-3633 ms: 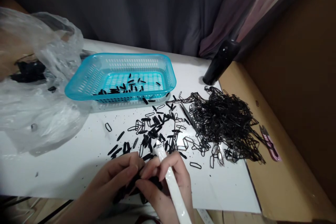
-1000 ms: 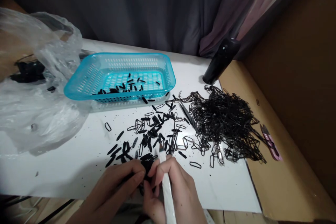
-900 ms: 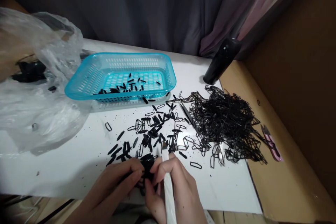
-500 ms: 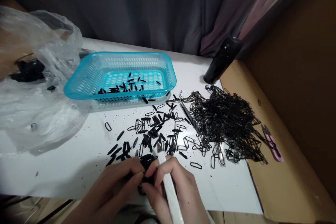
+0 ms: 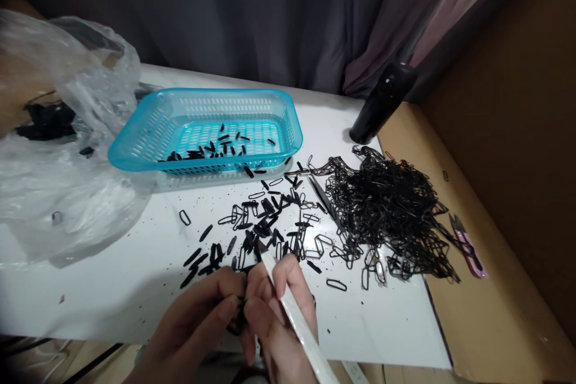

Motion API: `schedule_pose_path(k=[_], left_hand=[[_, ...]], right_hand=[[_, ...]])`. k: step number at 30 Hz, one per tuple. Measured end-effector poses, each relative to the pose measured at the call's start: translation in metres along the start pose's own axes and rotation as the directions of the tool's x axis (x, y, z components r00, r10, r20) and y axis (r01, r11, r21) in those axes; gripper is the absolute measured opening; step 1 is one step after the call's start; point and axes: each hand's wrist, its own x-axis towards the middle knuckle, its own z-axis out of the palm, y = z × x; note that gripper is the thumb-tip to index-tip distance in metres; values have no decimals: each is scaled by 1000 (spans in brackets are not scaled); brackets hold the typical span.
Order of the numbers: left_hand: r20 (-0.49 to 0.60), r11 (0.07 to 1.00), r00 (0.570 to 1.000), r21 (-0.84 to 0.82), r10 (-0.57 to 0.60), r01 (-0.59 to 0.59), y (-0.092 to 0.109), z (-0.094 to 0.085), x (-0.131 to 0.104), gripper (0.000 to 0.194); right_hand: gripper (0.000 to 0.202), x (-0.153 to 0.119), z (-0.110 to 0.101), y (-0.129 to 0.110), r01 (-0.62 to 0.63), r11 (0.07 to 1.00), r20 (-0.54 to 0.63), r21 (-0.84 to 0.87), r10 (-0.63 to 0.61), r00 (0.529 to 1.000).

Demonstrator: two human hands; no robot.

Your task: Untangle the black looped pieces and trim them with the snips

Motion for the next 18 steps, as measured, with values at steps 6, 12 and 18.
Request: schedule_pose_path(k=[6,12,18], left_hand=[[0,993,994,-18,113,-113,-3,-3,5,38],[27,980,982,-68,188,-186,0,-1,8,32],[20,955,958,76,287,-288,-1,-1,10,32]], right_hand=[[60,0,-8,17,-205,949,-242,240,263,934],[44,3,2,20,-132,950,-221,283,199,955],[36,6,2,14,-42,966,-219,254,100,971]])
